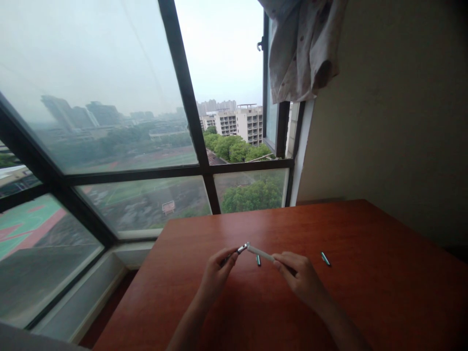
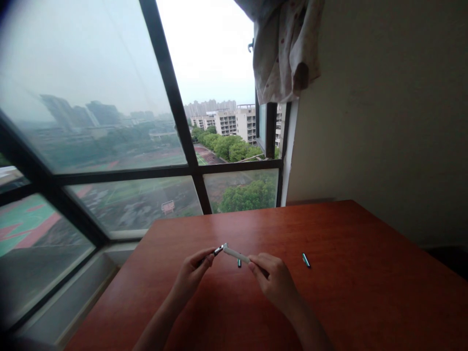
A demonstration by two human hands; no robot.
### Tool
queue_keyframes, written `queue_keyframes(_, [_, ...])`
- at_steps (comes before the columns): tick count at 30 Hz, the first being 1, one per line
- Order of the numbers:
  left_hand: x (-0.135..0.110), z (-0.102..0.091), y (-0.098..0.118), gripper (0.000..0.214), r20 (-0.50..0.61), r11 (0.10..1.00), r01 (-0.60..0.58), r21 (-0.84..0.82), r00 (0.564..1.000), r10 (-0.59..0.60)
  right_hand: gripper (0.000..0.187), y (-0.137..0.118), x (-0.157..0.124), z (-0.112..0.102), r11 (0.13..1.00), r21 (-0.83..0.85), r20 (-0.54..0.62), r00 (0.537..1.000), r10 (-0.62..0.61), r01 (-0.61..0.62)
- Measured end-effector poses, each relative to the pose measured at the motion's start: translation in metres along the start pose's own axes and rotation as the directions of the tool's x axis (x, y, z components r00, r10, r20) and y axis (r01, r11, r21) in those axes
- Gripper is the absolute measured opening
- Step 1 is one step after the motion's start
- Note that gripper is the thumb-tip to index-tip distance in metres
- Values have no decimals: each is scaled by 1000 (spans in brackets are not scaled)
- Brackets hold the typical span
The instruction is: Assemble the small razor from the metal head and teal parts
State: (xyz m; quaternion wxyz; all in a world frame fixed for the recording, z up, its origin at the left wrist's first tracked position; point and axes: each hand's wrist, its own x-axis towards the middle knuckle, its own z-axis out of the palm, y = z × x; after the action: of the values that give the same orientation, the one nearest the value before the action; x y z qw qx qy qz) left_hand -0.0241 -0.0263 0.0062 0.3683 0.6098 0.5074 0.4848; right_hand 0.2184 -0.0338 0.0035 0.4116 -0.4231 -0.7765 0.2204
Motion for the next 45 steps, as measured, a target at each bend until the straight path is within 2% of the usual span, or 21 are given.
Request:
queue_keyframes(8, [-1, 0, -1, 35, 28, 1000, 13, -15, 1000, -13, 32, 7, 0, 2, 1000, -14, -52, 998, 23, -24])
queue_keyframes(14, [0, -1, -3, 35, 17, 1000, 21, -18, 1000, -20, 33, 5, -1, 0, 1000, -10, 3, 1000, 5, -5])
queue_keyframes(18, [0, 0, -3, 36, 34, 999, 31, -25, 999, -31, 33, 3, -1, 0, 1000, -22, -13, 1000, -3, 3])
queue_keyframes(25, [0, -1, -2, 38, -2, 998, 51, -45, 999, -51, 33, 4, 0, -1, 999, -29, -8, 1000, -23, 23])
queue_keyframes(31, [-3, 2, 0, 37, 82, 997, 59, -46, 995, -55, 31, 5, 0, 0, 999, -24, -27, 999, 20, -21])
queue_keyframes(36, [-4, 2, -1, 35, 89, 998, 36, -43, 996, -32, 31, 9, 0, 0, 999, -22, -55, 998, 42, -44])
queue_keyframes(42, [-1, -1, -4, 38, 43, 998, 47, -47, 998, -45, 34, 4, -1, -2, 1000, -10, -3, 1000, 27, -27])
queue_keyframes(45, [-2, -1, -5, 37, 57, 998, 44, -46, 998, -42, 32, 4, 0, -1, 1000, 4, 3, 1000, 28, -28])
